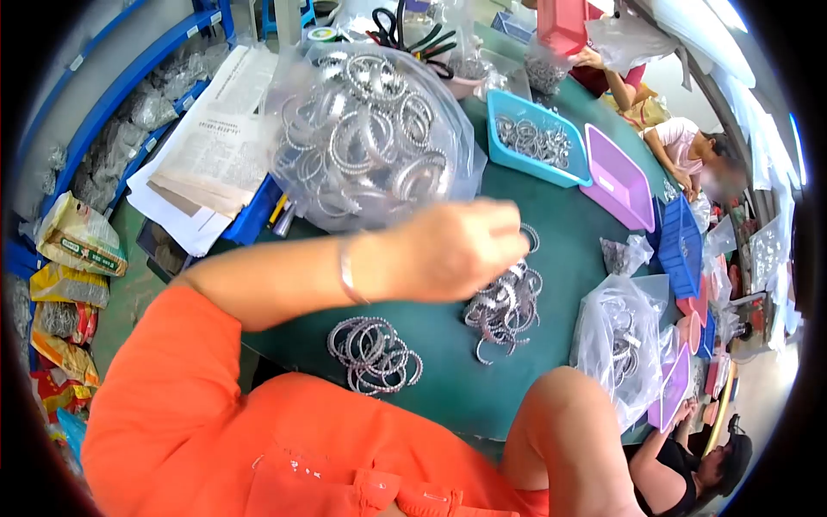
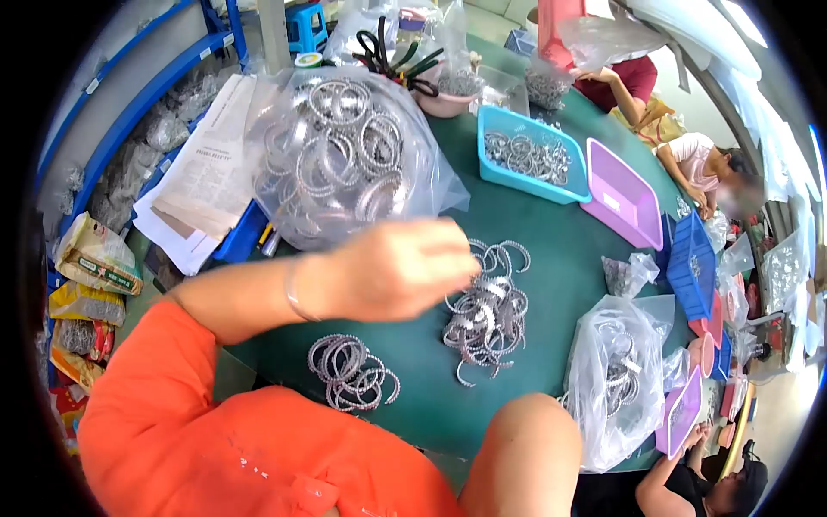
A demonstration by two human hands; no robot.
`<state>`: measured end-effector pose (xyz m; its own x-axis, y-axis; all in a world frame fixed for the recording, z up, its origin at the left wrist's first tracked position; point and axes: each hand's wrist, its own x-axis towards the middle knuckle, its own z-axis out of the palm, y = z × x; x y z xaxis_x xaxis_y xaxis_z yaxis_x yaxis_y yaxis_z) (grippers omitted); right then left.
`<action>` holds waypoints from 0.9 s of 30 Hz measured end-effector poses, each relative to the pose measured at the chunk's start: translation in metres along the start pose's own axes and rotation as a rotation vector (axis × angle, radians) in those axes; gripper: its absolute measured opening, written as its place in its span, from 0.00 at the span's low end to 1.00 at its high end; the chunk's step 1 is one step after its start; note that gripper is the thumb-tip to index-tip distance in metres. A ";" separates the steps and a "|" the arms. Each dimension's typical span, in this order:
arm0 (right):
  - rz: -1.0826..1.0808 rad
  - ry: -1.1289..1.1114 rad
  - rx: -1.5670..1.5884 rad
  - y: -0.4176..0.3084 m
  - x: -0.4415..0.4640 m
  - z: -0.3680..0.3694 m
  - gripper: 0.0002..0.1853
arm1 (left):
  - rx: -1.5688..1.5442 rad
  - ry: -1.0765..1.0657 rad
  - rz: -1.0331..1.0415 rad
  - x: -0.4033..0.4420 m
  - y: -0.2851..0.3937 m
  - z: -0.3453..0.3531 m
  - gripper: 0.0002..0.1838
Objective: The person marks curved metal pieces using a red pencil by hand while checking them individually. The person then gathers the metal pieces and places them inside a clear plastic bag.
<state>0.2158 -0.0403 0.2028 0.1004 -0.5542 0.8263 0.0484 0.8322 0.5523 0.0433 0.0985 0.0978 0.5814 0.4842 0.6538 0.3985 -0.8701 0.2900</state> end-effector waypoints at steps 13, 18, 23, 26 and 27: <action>0.024 0.032 0.051 0.008 -0.009 0.005 0.12 | -0.351 -0.136 -0.898 -0.014 -0.064 0.122 0.17; 0.037 0.031 0.063 0.009 -0.010 0.006 0.12 | -0.389 -0.018 -0.647 -0.001 -0.029 0.095 0.14; 0.048 0.039 0.065 0.010 -0.011 0.007 0.12 | -0.266 0.162 -0.335 0.005 -0.020 0.085 0.07; 0.049 0.044 0.073 0.010 -0.011 0.008 0.12 | -0.146 0.130 -0.235 -0.005 -0.028 0.091 0.06; 0.048 0.048 0.068 0.010 -0.010 0.008 0.12 | -0.120 -0.002 -0.295 -0.011 -0.030 0.093 0.07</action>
<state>0.2069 -0.0268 0.2010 0.1488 -0.5110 0.8466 -0.0250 0.8539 0.5198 0.0909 0.1275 0.0171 0.4548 0.7172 0.5280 0.4634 -0.6968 0.5474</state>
